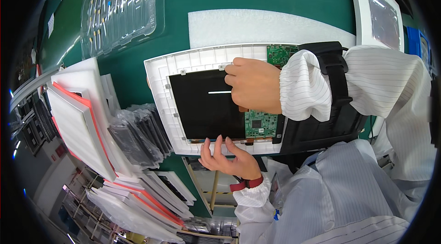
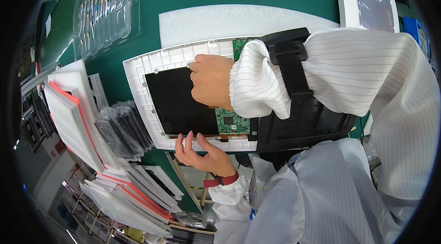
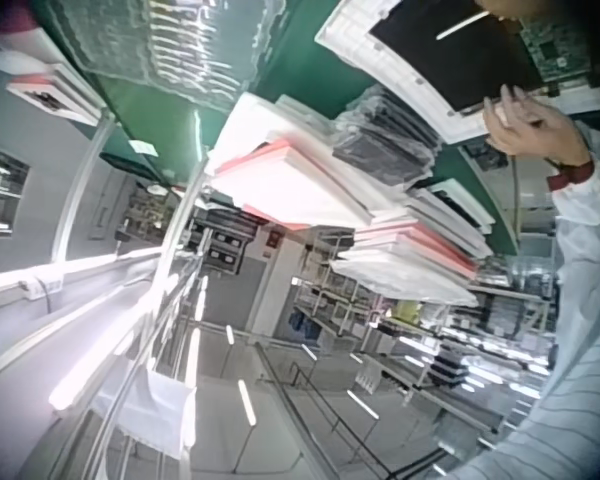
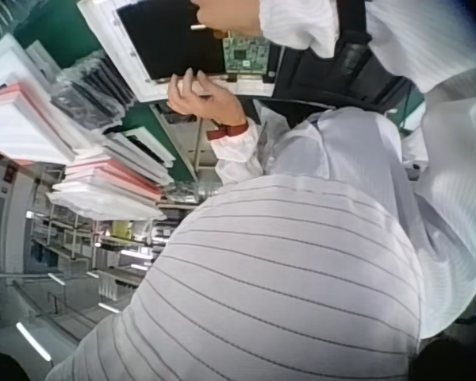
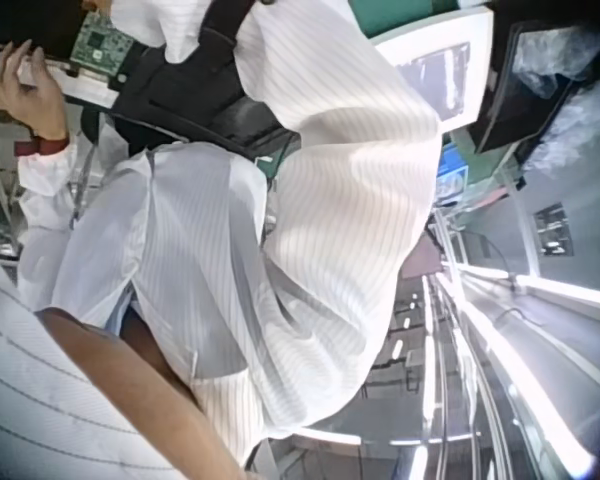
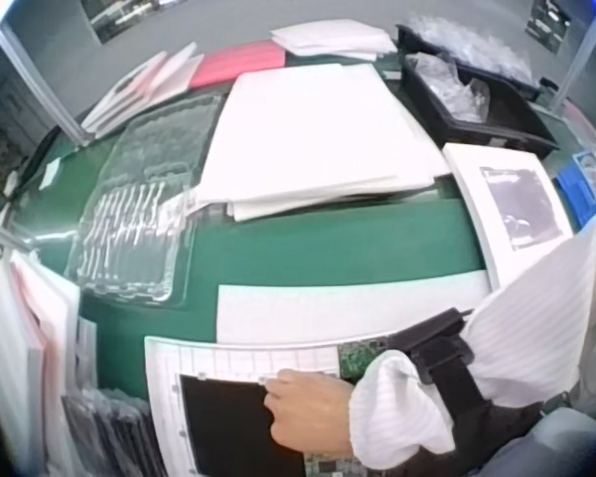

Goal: The person assembles a flat-panel electronic display by installing a circuit board and ribbon cable into a display panel, then attaching a back cover and protective film to house the components. The person uses a spudger to aid in the assembly.

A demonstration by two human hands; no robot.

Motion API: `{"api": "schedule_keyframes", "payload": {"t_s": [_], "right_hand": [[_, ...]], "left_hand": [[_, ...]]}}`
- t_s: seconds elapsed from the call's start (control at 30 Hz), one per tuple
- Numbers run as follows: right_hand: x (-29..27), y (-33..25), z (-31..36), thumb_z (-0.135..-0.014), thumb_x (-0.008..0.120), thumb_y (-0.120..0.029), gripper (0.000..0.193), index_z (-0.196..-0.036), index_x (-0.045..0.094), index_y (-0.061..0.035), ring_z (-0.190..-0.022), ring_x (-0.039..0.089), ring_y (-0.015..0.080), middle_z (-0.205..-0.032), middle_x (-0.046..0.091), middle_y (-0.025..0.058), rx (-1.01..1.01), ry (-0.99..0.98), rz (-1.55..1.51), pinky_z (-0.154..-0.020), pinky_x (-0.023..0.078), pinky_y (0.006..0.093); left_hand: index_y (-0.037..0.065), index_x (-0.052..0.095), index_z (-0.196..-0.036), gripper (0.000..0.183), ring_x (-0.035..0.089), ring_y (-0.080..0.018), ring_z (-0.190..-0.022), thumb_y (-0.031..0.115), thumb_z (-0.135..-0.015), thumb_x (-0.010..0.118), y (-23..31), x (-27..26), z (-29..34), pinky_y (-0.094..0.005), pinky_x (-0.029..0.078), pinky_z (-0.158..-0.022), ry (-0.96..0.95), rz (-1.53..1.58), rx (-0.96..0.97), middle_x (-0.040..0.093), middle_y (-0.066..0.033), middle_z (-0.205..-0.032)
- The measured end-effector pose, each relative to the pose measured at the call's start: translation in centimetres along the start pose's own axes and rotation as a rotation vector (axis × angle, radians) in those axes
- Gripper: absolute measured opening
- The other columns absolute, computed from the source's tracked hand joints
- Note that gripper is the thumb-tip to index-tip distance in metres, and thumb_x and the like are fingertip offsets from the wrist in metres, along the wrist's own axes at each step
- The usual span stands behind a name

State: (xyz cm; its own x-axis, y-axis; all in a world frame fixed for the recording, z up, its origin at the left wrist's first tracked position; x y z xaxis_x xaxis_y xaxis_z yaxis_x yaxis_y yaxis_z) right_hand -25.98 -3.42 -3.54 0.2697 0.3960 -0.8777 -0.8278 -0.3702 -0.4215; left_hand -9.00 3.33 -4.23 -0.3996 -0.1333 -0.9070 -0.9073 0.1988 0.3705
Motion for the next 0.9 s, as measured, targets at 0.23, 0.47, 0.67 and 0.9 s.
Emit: {"api": "schedule_keyframes", "payload": {"t_s": [0.23,0.47,0.67,0.9], "right_hand": [[0.0,-0.4,0.5,-0.069,0.064,-0.022,0.014,-0.065,0.063,-0.0085,-0.082,0.049,0.0155,-0.077,0.055,0.0012,0.004,0.048,0.085,-0.072,0.038,0.0253],[0.5,-0.8,0.5,-0.071,0.062,-0.027,0.02,-0.061,0.061,-0.0091,-0.083,0.046,0.0153,-0.072,0.052,-0.0013,-0.036,0.005,0.236,-0.072,0.036,0.0237],[1.2,-1.0,0.6,-0.066,0.064,-0.02,0.007,-0.062,0.066,-0.0145,-0.083,0.048,0.0135,-0.068,0.057,-0.0066,-0.093,0.001,0.349,-0.074,0.034,0.0231],[0.3,-0.7,0.6,-0.067,0.066,-0.022,0.013,-0.059,0.063,-0.0123,-0.075,0.051,0.0126,-0.06,0.058,-0.0048,-0.049,-0.094,0.311,-0.072,0.032,0.0243]], "left_hand": [[0.004,0.054,-0.099,0.015,0.038,-0.0306,-0.119,0.007,-0.084,0.054,-1.1,1.6,1.1,-0.055,0.01,-0.105,0.001,0.143,-0.148,0.046,-0.0139,-0.12],[0.004,0.054,-0.097,0.014,0.038,-0.0304,-0.12,0.006,-0.083,0.055,-1.3,1.9,1.1,-0.0552,0.01,-0.105,0.018,0.106,-0.149,0.047,-0.0139,-0.12],[0.004,0.055,-0.093,0.011,0.038,-0.0311,-0.119,0.005,-0.082,0.056,-1.3,1.9,1.0,-0.0556,0.009,-0.105,0.039,0.105,-0.142,0.049,-0.0152,-0.117],[0.004,0.055,-0.092,0.01,0.039,-0.0312,-0.119,0.006,-0.082,0.056,-1.7,2.0,1.2,-0.056,0.008,-0.105,0.033,0.12,-0.159,0.05,-0.0153,-0.116]]}}
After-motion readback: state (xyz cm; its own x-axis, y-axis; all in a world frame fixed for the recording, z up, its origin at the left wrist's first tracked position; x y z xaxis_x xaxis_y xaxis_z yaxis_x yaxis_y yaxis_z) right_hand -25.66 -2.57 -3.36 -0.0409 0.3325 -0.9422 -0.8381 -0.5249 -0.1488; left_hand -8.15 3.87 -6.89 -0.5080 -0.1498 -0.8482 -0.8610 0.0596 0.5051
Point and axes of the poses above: each hand's wrist, its own z-axis away from the middle knuckle, its own x-axis out of the palm, y = z × x, the point moved 4 cm from there along -z, towards the middle knuckle
